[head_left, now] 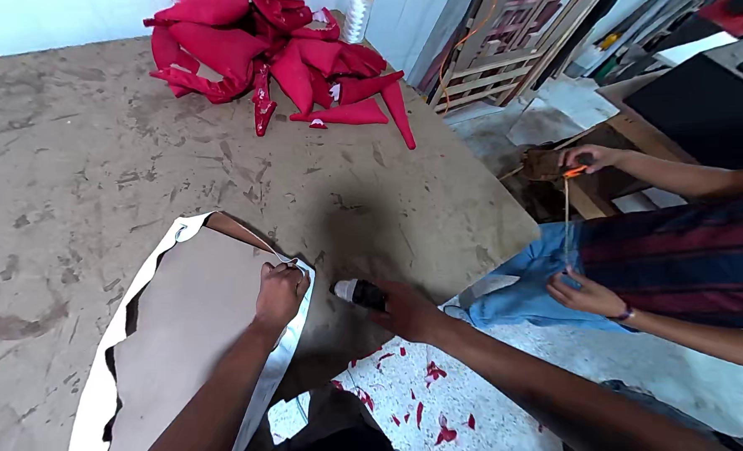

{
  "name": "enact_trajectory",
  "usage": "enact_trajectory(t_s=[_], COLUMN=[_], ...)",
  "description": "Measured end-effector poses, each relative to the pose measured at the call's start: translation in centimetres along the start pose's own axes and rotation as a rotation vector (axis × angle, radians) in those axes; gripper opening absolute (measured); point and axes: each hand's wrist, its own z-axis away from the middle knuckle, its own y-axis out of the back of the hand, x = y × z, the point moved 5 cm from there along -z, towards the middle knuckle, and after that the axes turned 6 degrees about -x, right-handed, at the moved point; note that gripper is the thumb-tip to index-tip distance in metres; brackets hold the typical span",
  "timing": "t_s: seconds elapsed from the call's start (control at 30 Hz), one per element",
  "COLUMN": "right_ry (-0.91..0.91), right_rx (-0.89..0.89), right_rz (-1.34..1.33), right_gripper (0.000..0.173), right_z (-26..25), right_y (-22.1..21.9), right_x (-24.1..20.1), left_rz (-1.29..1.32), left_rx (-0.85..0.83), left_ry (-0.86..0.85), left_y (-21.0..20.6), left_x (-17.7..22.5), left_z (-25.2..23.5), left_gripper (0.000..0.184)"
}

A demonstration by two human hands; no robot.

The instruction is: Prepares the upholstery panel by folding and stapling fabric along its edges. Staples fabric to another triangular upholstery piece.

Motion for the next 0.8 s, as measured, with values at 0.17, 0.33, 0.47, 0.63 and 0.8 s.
enact_trajectory(t_s=[0.17, 0.33, 0.47, 0.63, 0.8], right_ry=[0.093, 0.072, 0.085, 0.099, -0.002], right_rx=[-0.013, -0.124, -0.157, -0.176, 0.058], right_rz=[0.064, 0.140, 0.163, 0.111, 0.147], right_gripper=[0.026, 0.026, 0.027, 0.029, 0.038], right_z=[-4.8, -7.1, -7.1, -6.1, -4.0], right_y=[0.3, 1.0, 0.9, 0.2, 3.1], right_x=[-1.3, -3.2, -3.4, -4.0, -1.4], left_rz=[0.025, 0.022, 0.014, 0.057, 0.093], left_rx=[0.072, 0.085, 0.064, 0.058, -0.051], left_ry=[0.062, 0.083, 0.118, 0.152, 0.291], left_y=[-0.3, -0.3, 0.0, 1.2, 4.6], left_x=[-0.6, -0.8, -0.6, -0.7, -1.3], left_z=[-0.2, -0.4, -0.4, -0.8, 4.7], left_gripper=[0.046, 0.042, 0.040, 0.044, 0.053])
